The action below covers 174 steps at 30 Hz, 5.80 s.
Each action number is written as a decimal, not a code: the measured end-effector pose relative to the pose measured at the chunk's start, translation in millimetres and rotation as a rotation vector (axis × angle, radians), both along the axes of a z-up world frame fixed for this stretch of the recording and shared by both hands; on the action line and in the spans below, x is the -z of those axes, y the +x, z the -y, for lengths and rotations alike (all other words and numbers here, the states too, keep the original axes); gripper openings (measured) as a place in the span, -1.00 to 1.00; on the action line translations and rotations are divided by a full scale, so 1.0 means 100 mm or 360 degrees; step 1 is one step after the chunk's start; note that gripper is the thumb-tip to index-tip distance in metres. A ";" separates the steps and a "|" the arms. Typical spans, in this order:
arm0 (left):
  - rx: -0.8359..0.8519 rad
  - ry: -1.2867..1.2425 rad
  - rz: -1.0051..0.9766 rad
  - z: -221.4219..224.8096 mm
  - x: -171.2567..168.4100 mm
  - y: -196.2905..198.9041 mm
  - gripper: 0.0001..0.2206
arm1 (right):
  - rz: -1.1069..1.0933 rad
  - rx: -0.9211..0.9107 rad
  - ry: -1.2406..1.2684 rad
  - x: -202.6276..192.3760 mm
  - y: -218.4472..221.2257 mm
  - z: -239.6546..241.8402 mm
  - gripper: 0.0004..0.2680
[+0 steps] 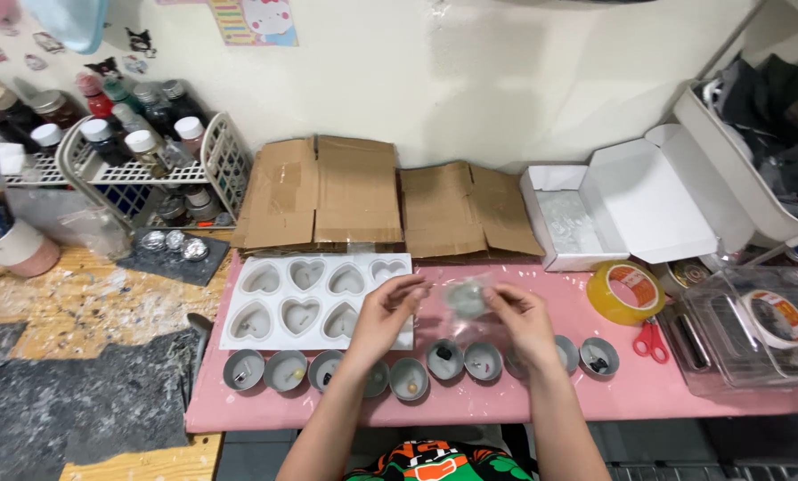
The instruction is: The person arranges small metal candle cups on the workbench, then takes heart-shaped candle pieces and wraps each one in clear plastic film by hand, pressing the film around the shapes and setting the wrapped pieces on the table next to a heart-shaped mold tray.
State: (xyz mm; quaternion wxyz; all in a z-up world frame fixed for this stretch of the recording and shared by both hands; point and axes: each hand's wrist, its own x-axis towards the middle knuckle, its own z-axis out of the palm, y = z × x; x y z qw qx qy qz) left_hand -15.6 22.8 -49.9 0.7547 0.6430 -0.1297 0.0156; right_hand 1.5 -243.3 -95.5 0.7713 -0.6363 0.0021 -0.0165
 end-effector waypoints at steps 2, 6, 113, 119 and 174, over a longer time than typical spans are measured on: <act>0.0000 0.0093 -0.0034 -0.07 -0.08 -0.07 -0.70 | 0.0073 0.0192 -0.0132 -0.16 0.01 0.18 -0.83; -0.0146 0.0889 -0.0093 -0.20 -0.30 -0.22 -0.68 | 0.0198 0.0513 -0.0755 -0.25 0.15 0.66 -0.81; 0.0331 0.0749 0.0323 1.35 -0.64 1.38 -0.76 | 0.0650 0.0601 0.0184 -1.39 0.60 1.44 -0.90; 0.0300 0.0297 0.0054 0.78 -0.68 1.12 -0.84 | 0.0907 0.0814 -0.0479 -0.97 1.03 1.42 -0.82; -0.0125 0.0851 0.0537 -0.22 -0.59 -0.47 -0.82 | 0.0341 -0.0302 -0.0221 -0.48 -0.24 -0.63 -0.81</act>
